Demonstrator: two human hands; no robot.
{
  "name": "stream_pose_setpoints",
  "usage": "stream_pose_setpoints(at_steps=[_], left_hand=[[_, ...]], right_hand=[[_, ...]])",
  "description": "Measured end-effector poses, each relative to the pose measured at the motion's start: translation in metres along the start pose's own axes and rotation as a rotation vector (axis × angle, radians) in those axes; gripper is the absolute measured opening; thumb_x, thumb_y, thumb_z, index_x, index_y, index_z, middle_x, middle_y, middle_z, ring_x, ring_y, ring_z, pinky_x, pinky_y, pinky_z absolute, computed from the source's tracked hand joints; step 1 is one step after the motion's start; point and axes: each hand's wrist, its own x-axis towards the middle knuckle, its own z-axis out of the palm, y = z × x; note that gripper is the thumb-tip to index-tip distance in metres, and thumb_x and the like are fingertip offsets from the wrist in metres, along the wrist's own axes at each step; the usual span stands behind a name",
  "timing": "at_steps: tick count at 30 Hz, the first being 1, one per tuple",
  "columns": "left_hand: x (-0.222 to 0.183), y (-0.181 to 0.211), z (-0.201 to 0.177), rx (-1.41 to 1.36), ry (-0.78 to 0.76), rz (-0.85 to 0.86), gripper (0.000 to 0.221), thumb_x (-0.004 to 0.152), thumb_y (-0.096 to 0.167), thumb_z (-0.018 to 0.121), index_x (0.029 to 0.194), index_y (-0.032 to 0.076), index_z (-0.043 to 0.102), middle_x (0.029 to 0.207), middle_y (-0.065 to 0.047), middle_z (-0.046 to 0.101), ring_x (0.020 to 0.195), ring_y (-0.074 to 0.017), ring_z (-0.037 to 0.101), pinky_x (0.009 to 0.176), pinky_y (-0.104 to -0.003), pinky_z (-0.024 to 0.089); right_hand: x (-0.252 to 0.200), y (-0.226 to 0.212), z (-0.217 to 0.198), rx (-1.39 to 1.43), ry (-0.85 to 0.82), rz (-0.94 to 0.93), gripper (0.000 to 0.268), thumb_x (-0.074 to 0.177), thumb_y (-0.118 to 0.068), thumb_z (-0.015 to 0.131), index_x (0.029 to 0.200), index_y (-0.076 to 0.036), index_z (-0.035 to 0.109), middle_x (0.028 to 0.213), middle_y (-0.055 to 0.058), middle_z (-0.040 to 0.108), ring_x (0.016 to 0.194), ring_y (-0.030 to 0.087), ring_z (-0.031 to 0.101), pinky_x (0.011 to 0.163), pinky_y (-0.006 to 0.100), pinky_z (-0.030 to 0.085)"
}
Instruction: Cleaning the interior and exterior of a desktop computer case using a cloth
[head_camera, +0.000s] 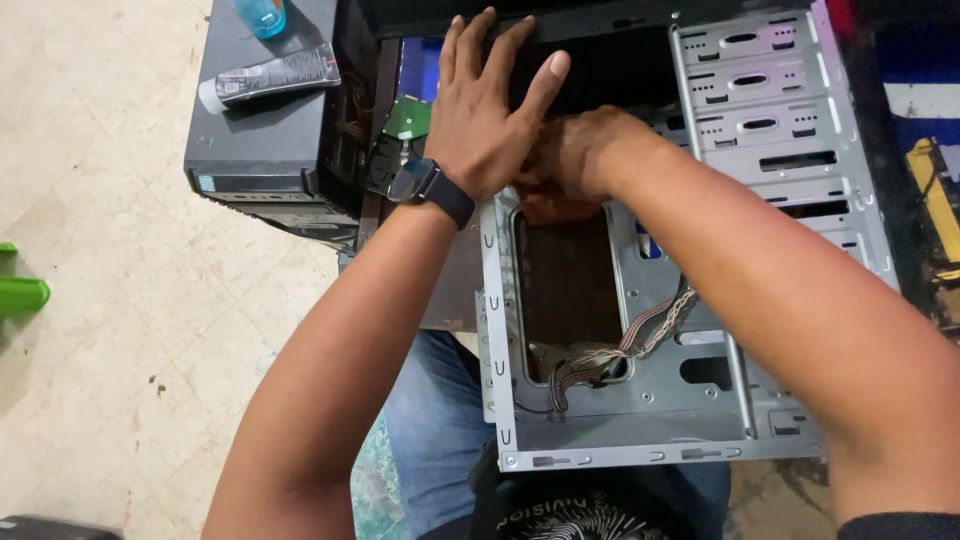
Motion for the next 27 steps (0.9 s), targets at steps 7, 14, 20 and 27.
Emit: stream_pose_setpoints(at_steps=[7, 14, 20, 27], left_hand=[[-0.002, -0.001, 0.000, 0.001, 0.001, 0.008, 0.072, 0.098, 0.069, 0.036, 0.150, 0.021, 0.051, 0.163, -0.016, 0.033, 0.156, -0.0386, 0.011, 0.125, -0.059, 0.023], [-0.001, 0.002, -0.001, 0.001, 0.012, 0.004, 0.072, 0.098, 0.069, 0.037, 0.150, 0.022, 0.052, 0.163, -0.015, 0.033, 0.156, -0.0357, 0.012, 0.124, -0.058, 0.027], [-0.001, -0.003, 0.001, 0.018, 0.008, 0.022, 0.072, 0.098, 0.070, 0.035, 0.151, 0.023, 0.051, 0.164, -0.015, 0.032, 0.156, -0.0371, 0.012, 0.125, -0.059, 0.027], [-0.001, -0.004, 0.000, -0.004, -0.003, 0.034, 0.070, 0.099, 0.068, 0.037, 0.150, 0.022, 0.051, 0.163, -0.016, 0.032, 0.156, -0.0377, 0.011, 0.127, -0.057, 0.022]], right_hand=[[0.020, 0.010, 0.016, 0.049, -0.153, 0.188, 0.086, 0.095, -0.030, 0.066, 0.165, -0.033, 0.017, 0.171, -0.003, 0.024, 0.157, 0.022, 0.028, 0.122, 0.043, 0.033], [-0.013, 0.000, -0.009, 0.010, -0.055, 0.088, 0.057, 0.082, -0.048, 0.073, 0.135, -0.030, 0.060, 0.131, 0.003, 0.070, 0.119, 0.030, 0.069, 0.091, 0.044, 0.055], [0.019, -0.014, 0.026, 0.001, -0.123, -0.058, 0.059, 0.101, -0.030, 0.056, 0.157, -0.023, 0.038, 0.151, 0.012, 0.054, 0.127, 0.037, 0.063, 0.094, 0.043, 0.055], [-0.004, -0.015, -0.003, 0.055, -0.154, -0.120, 0.051, 0.099, -0.038, 0.053, 0.147, -0.021, 0.048, 0.133, 0.010, 0.069, 0.118, 0.031, 0.066, 0.090, 0.043, 0.051]])
